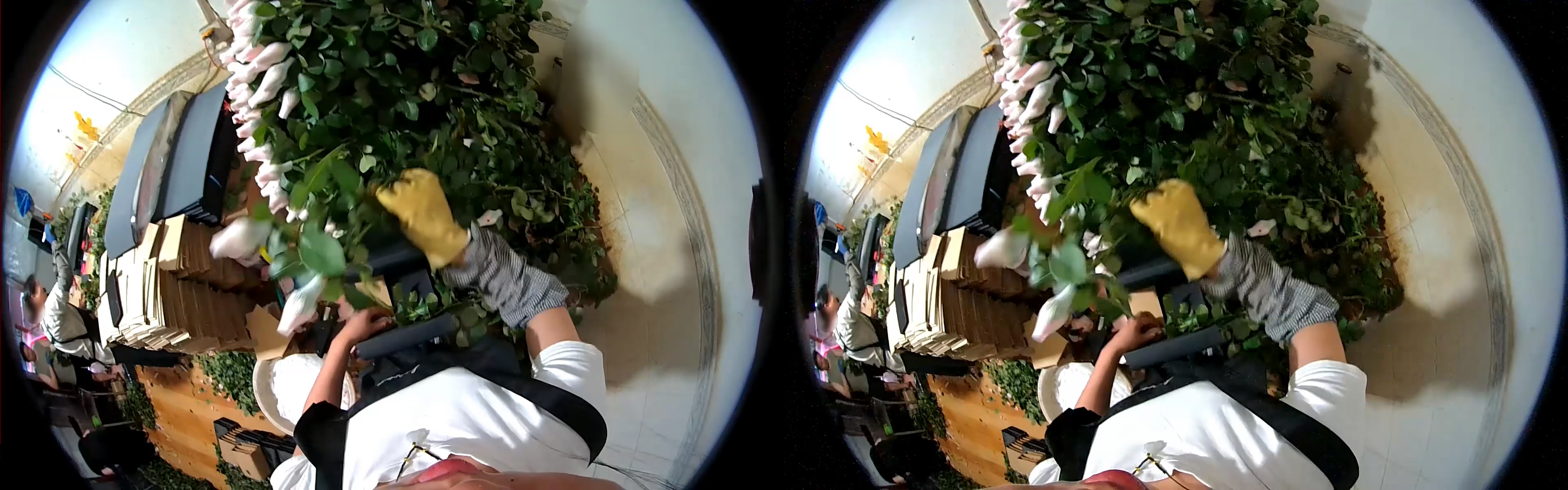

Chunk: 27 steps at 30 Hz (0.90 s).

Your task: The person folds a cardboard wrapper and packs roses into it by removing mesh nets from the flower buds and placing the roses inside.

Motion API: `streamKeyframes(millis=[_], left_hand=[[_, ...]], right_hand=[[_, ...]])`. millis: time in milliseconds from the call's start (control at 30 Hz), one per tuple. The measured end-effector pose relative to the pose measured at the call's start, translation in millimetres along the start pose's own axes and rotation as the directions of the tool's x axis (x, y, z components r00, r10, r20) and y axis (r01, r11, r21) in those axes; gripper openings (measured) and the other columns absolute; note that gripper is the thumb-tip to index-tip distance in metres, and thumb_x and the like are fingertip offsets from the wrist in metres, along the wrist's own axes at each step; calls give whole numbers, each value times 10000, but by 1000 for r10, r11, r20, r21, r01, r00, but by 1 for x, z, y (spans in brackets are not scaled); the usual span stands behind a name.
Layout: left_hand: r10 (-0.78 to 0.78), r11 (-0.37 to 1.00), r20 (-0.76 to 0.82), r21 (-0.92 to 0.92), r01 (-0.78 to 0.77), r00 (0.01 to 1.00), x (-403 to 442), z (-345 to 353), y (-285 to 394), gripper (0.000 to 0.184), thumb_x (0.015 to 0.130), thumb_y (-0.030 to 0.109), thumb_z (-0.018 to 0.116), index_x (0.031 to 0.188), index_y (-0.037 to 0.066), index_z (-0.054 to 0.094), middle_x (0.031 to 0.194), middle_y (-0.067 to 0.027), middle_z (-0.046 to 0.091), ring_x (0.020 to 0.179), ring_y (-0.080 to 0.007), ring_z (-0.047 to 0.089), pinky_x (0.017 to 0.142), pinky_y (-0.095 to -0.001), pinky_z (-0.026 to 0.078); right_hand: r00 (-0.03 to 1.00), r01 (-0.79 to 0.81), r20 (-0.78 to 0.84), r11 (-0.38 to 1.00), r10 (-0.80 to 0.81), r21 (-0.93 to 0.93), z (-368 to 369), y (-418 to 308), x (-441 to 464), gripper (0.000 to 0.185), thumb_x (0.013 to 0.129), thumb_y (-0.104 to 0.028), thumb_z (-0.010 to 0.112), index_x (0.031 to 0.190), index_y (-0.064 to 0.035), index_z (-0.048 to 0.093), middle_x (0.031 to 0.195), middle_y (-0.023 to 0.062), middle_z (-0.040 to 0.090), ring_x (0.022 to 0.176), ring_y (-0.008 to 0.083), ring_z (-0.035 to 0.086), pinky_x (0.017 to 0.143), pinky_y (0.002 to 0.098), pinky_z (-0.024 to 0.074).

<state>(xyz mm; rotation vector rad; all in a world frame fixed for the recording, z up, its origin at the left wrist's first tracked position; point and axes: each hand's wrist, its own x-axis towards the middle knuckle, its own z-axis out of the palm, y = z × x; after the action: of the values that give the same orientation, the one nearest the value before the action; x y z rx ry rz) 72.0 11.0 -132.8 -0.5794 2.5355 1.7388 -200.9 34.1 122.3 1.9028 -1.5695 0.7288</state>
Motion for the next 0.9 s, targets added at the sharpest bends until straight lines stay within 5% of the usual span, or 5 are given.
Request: streamKeyframes(millis=[400,633,667,767,900], left_hand=[[115,991,-100,84,-107,988,-1,0,9,216,827,168,748,982,21,712,1007,-134,658,954,-306,635,854,-372,508],[109,992,-118,83,-99,987,-2,4,5,180,881,167,721,992,25,716,1006,-124,660,1006,-308,593,889,-377,479],[125,990,-114,83,-116,986,-1,1,7,203,858,172,729,996,24,714,1018,-132,657,985,-311,605,871,-384,489],[113,988,-49,108,-107,992,1,-2,4,227,837,164,734,1005,14,708,1042,-151,647,967,-323,616,851,-388,500],[94,992,-93,91,-86,991,-1,-2,14,234,845,172,732,1029,28,711,1036,-151,638,989,-325,618,864,-387,499]], right_hand=[[892,-39,442,991,93,-130,115,1,19,147,778,-113,588,776,-175,722,772,67,694,769,275,690,647,407,537],[908,-253,-317,962,274,107,74,99,21,387,700,-13,696,1084,-37,657,1037,148,692,919,364,635,827,447,518],[825,-233,-332,810,458,539,87,92,29,348,695,-12,692,1041,-27,661,1003,152,692,910,365,637,809,442,520],[960,-267,87,964,266,8,80,91,20,151,754,-32,642,899,-61,673,824,137,682,834,321,663,713,417,541],[952,-166,249,983,181,-77,42,46,39,169,776,-38,650,936,-90,662,758,100,657,779,309,661,708,432,520]])
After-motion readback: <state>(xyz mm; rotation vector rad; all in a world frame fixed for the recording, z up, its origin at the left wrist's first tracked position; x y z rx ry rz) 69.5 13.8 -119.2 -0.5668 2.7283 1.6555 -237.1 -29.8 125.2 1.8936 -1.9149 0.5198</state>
